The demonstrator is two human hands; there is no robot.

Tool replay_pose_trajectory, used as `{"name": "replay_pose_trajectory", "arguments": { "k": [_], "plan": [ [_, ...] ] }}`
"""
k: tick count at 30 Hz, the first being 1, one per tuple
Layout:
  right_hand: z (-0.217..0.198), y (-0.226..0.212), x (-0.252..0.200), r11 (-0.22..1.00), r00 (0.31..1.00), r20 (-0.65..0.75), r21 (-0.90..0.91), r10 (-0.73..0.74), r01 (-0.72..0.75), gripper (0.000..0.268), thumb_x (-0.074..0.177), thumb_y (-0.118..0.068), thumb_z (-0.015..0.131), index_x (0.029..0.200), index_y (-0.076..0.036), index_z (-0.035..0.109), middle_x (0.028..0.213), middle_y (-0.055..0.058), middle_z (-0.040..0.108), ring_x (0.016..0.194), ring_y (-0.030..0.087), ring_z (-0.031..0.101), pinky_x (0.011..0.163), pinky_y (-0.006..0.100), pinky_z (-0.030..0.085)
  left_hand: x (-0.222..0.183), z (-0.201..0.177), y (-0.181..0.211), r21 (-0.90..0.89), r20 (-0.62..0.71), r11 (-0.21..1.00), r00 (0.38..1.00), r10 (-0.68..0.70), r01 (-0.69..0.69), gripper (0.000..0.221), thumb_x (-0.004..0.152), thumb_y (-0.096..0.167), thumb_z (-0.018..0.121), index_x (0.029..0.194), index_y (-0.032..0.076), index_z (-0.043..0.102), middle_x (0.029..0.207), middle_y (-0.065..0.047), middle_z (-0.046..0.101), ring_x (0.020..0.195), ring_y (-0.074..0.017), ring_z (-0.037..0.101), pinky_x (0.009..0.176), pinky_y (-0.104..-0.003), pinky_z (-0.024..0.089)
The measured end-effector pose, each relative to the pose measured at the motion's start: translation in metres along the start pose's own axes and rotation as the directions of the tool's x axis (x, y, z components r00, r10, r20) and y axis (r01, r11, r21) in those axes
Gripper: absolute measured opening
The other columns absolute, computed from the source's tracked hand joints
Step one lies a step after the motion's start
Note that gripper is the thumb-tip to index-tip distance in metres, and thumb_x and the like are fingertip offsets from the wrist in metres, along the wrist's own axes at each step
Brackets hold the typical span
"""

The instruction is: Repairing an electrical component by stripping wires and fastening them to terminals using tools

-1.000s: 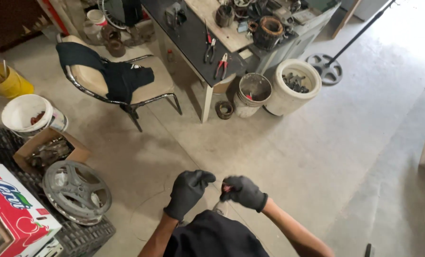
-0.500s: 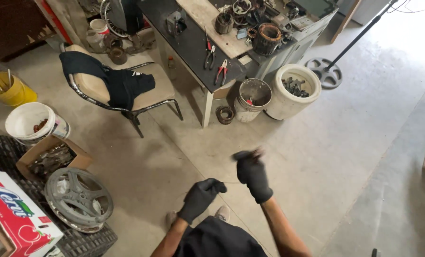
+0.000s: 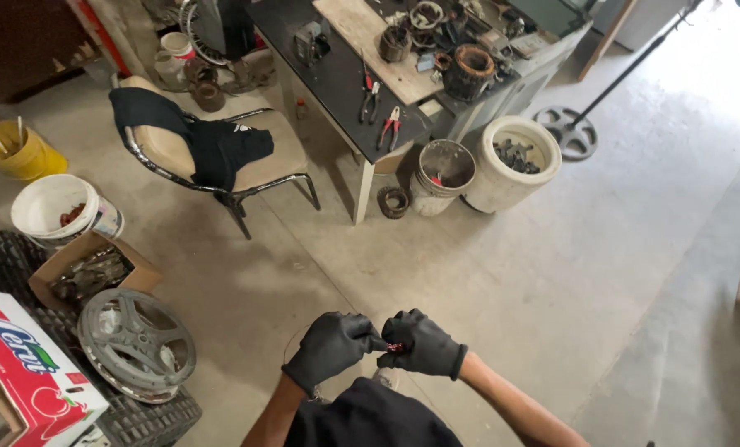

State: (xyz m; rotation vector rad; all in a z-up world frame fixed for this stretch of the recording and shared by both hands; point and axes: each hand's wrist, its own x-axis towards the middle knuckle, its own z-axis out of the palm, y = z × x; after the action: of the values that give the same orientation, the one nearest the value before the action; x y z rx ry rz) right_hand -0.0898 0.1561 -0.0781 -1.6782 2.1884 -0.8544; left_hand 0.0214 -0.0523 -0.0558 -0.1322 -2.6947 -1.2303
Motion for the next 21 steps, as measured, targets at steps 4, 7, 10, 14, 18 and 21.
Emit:
{"name": "replay_pose_trajectory", "arguments": {
  "k": [4,7,10,14,18,21],
  "plan": [
    [0.039,0.025,0.002,0.766,0.9,-0.342,0.643,0.27,0.014,0.018,0.088,-0.017,0.079,0.096,-0.003,0.071,0.097,0.014,0.075,0.089,0.029,0.072,0.078,0.041,0.059,0.007,0.006,0.0,-0.277,-0.112,0.96,0.991,-0.07,0.037,0.015,0.096,0.018,0.065,0.097,0.016,0.08,0.089,-0.002,0.08,0.084,-0.0204,0.076,0.073,-0.037,0.06],
    [0.02,-0.003,0.026,0.604,0.704,-0.501,0.787,0.504,0.128,0.029,0.101,-0.023,0.061,0.098,0.003,0.073,0.097,0.018,0.077,0.09,0.028,0.074,0.08,0.04,0.061,0.007,0.033,0.011,-0.402,-0.225,0.909,0.95,-0.218,0.113,0.019,0.099,0.023,0.062,0.094,0.015,0.078,0.094,-0.001,0.082,0.091,-0.0162,0.078,0.08,-0.031,0.059],
    [-0.019,-0.007,0.054,0.509,0.41,-0.584,0.812,0.7,0.287,0.037,0.106,-0.037,0.049,0.081,-0.01,0.053,0.077,0.007,0.052,0.068,0.02,0.05,0.062,0.036,0.041,0.002,0.061,0.02,-0.59,-0.082,0.781,0.947,-0.312,0.206,0.02,0.099,0.02,0.06,0.091,0.014,0.078,0.094,0.0,0.083,0.092,-0.0131,0.077,0.084,-0.028,0.058],
    [-0.08,-0.001,0.048,0.024,0.571,-0.398,0.834,0.718,0.551,0.041,0.104,-0.048,0.051,0.077,-0.017,0.048,0.054,-0.01,0.027,0.039,0.001,0.023,0.036,0.019,0.017,-0.009,0.055,0.044,-0.6,0.148,0.666,0.88,-0.452,0.444,0.018,0.098,0.029,0.064,0.091,0.019,0.077,0.095,0.007,0.084,0.098,-0.0062,0.078,0.086,-0.022,0.056],
    [-0.046,0.017,0.028,0.324,0.615,-0.192,0.94,0.765,-0.109,0.066,0.107,-0.05,0.03,0.144,-0.001,0.054,0.069,-0.009,0.033,0.054,0.0,0.027,0.047,0.018,0.021,-0.011,0.024,0.014,-0.46,-0.154,0.879,0.963,-0.221,0.128,0.022,0.087,0.005,0.06,0.087,0.016,0.079,0.088,0.002,0.082,0.085,-0.0142,0.077,0.079,-0.029,0.057],
    [-0.004,0.005,0.006,0.755,0.875,0.02,0.496,0.484,-0.429,0.09,0.073,-0.002,0.085,0.15,-0.019,0.041,0.097,0.001,0.057,0.082,0.01,0.057,0.064,0.026,0.057,-0.003,-0.023,0.007,-0.282,-0.208,0.959,0.976,-0.066,0.005,0.022,0.088,0.003,0.065,0.095,0.015,0.083,0.092,0.0,0.082,0.083,-0.0149,0.078,0.074,-0.03,0.061]
  ]
}}
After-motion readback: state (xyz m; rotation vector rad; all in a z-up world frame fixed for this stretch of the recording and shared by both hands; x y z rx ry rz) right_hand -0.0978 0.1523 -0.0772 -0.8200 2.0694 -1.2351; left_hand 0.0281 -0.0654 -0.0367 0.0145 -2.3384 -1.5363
